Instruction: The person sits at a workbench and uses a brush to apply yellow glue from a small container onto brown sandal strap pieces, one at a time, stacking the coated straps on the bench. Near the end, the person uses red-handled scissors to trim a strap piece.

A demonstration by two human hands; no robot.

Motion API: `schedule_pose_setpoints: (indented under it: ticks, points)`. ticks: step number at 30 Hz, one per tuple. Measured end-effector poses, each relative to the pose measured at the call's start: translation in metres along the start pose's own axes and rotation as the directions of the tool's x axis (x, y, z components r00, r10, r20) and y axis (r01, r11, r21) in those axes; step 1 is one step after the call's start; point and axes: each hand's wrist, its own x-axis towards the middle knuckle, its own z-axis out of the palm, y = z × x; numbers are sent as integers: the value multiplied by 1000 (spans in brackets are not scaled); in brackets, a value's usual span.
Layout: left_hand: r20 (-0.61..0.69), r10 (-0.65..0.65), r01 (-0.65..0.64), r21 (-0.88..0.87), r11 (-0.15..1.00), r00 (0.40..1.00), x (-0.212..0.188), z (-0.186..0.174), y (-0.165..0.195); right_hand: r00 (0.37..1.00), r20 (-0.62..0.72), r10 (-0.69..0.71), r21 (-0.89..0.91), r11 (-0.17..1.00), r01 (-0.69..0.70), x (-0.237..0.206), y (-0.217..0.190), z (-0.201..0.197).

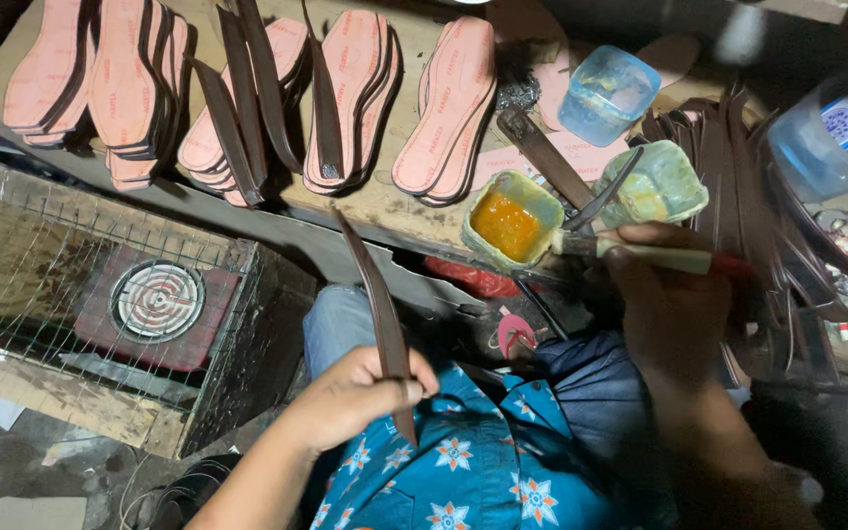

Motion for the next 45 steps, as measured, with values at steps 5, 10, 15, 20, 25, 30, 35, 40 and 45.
schedule_pose_setpoints:
  ticks: [5,10,15,20,25,30,35,40,45]
  points:
    - [-240,-65,131,270,954,969,-8,-1,14,992,46,-118,130,985,111,-6,11,1]
    - [-611,124,-55,131,990,782,22,19,28,989,145,-8,46,999,2,-40,15,13]
    - [-675,197,-101,179,979,711,36,28,30,989,142,52,-107,994,-37,-60,17,28]
    - [-612,312,-202,244,949,726,33,32,37,979,202,11,-100,995,9,-63,15,45]
    - [-612,317,-243,203,948,725,26,28,52,981,191,29,-132,991,-4,-55,12,51]
    - [-622,282,-217,180,959,730,27,28,54,984,179,-1,18,1000,-2,-53,11,50]
    - [-564,303,-249,173,953,768,30,21,34,982,158,106,24,993,-112,-46,26,53]
    - [-465,497,-175,576,798,733,28,-31,5,987,83,-136,-115,983,145,-49,64,42]
    - [-712,571,-133,572,809,409,8,-71,28,999,17,-40,-321,946,44,-45,62,10]
